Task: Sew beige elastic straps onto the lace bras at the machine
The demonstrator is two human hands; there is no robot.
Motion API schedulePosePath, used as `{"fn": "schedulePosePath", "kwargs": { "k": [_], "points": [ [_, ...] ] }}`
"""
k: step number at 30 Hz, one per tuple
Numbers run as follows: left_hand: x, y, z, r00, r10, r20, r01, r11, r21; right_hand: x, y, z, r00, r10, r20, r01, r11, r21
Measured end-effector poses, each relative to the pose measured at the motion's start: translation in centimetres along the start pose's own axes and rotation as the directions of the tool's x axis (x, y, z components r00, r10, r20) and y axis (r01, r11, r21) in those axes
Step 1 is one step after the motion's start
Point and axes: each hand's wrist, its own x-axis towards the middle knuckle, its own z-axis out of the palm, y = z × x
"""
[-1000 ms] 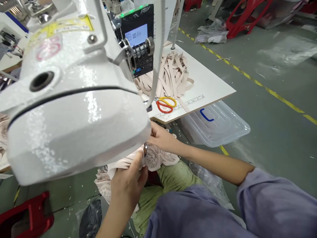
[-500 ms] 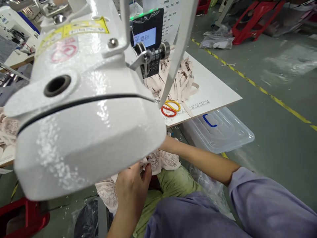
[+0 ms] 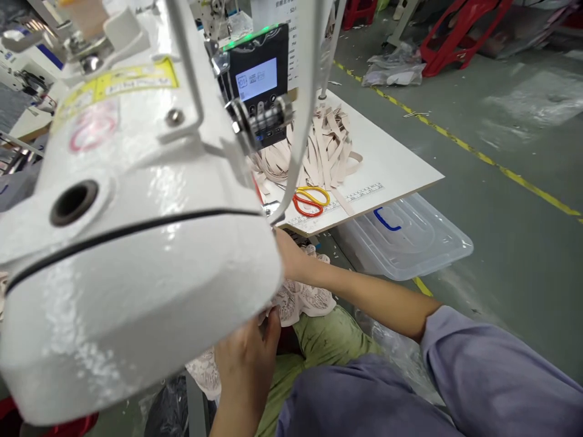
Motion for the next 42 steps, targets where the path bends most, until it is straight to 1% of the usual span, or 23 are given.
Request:
{"fn": "schedulePosePath", "kwargs": {
  "k": [4, 7, 11, 14, 16, 19, 22, 26, 28, 31, 33, 35, 36, 38, 39, 40, 41, 42],
  "points": [
    [0.3, 0.5, 0.0, 1.0, 0.011, -0.008, -0.011, 1.0, -0.006, -0.2, 0.3, -0.4, 1.0, -0.024, -0.018, 0.025, 0.996, 0.083],
    [0.2, 0.4, -0.2, 1.0, 0.024, 0.011, -0.025, 1.0, 0.003, -0.7, 0.2, -0.7, 0.998, 0.027, -0.06, -0.016, 0.985, 0.17],
    [-0.2, 0.0, -0.4, 1.0, 0.01, 0.021, -0.011, 0.999, 0.03, -1.7, 0.0, -0.6, 0.992, 0.071, -0.108, -0.037, 0.957, 0.289],
    [-0.3, 0.1, -0.3, 0.999, 0.015, 0.04, -0.014, 1.0, -0.028, -2.5, 0.1, -0.4, 0.98, 0.154, -0.125, -0.098, 0.923, 0.371],
    [-0.2, 0.2, -0.3, 0.998, 0.018, 0.053, -0.015, 0.998, -0.068, -3.0, 0.4, -0.4, 0.971, 0.202, -0.13, -0.136, 0.908, 0.396],
    [-0.3, 0.1, -0.4, 0.998, 0.005, 0.056, -0.001, 0.998, -0.067, -3.5, 0.9, -0.5, 0.966, 0.227, -0.121, -0.157, 0.892, 0.424],
    [-0.7, -0.1, -0.4, 1.0, -0.024, 0.019, 0.025, 0.998, -0.062, -4.2, 1.1, -0.6, 0.967, 0.238, -0.091, -0.176, 0.883, 0.435],
    [-1.5, -0.1, 0.2, 0.988, -0.147, -0.044, 0.14, 0.982, -0.13, -5.3, 0.8, -0.7, 0.963, 0.268, -0.03, -0.23, 0.875, 0.426],
    [-1.7, 0.0, 0.7, 0.982, -0.179, -0.055, 0.17, 0.976, -0.134, -6.1, 0.6, -0.8, 0.958, 0.287, 0.002, -0.257, 0.855, 0.45],
    [-2.5, 0.8, 1.5, 0.987, -0.15, -0.049, 0.144, 0.983, -0.115, -7.6, -0.3, -1.2, 0.95, 0.309, 0.04, -0.288, 0.823, 0.489],
    [-3.6, 2.0, 2.1, 0.992, -0.114, -0.057, 0.109, 0.991, -0.075, -8.8, -1.1, -1.6, 0.957, 0.279, 0.084, -0.285, 0.836, 0.469],
    [-5.1, 3.6, 2.5, 0.998, -0.038, -0.044, 0.036, 0.998, -0.06, -10.1, -2.1, -2.2, 0.96, 0.24, 0.143, -0.278, 0.858, 0.431],
    [-5.8, 4.3, 2.4, 1.0, 0.008, -0.022, -0.01, 0.996, -0.088, -10.8, -2.4, -2.5, 0.956, 0.241, 0.166, -0.29, 0.854, 0.431],
    [-6.9, 5.4, 1.7, 0.993, 0.089, 0.073, -0.068, 0.966, -0.249, -12.0, -2.9, -3.1, 0.938, 0.306, 0.164, -0.346, 0.799, 0.491],
    [-7.1, 5.6, 1.0, 0.986, 0.114, 0.12, -0.065, 0.932, -0.356, -12.4, -3.0, -3.4, 0.923, 0.36, 0.135, -0.374, 0.757, 0.536],
    [-7.1, 5.7, 0.2, 0.98, 0.142, 0.14, -0.065, 0.89, -0.452, -12.8, -3.1, -3.8, 0.907, 0.407, 0.106, -0.392, 0.724, 0.567],
    [-6.8, 5.6, -0.7, 0.978, 0.173, 0.117, -0.089, 0.85, -0.518, -13.1, -3.2, -4.1, 0.899, 0.424, 0.107, -0.405, 0.715, 0.57],
    [-6.3, 5.4, -1.5, 0.978, 0.202, 0.059, -0.139, 0.83, -0.541, -13.3, -3.4, -4.3, 0.904, 0.399, 0.152, -0.414, 0.729, 0.545]
  ]
}}
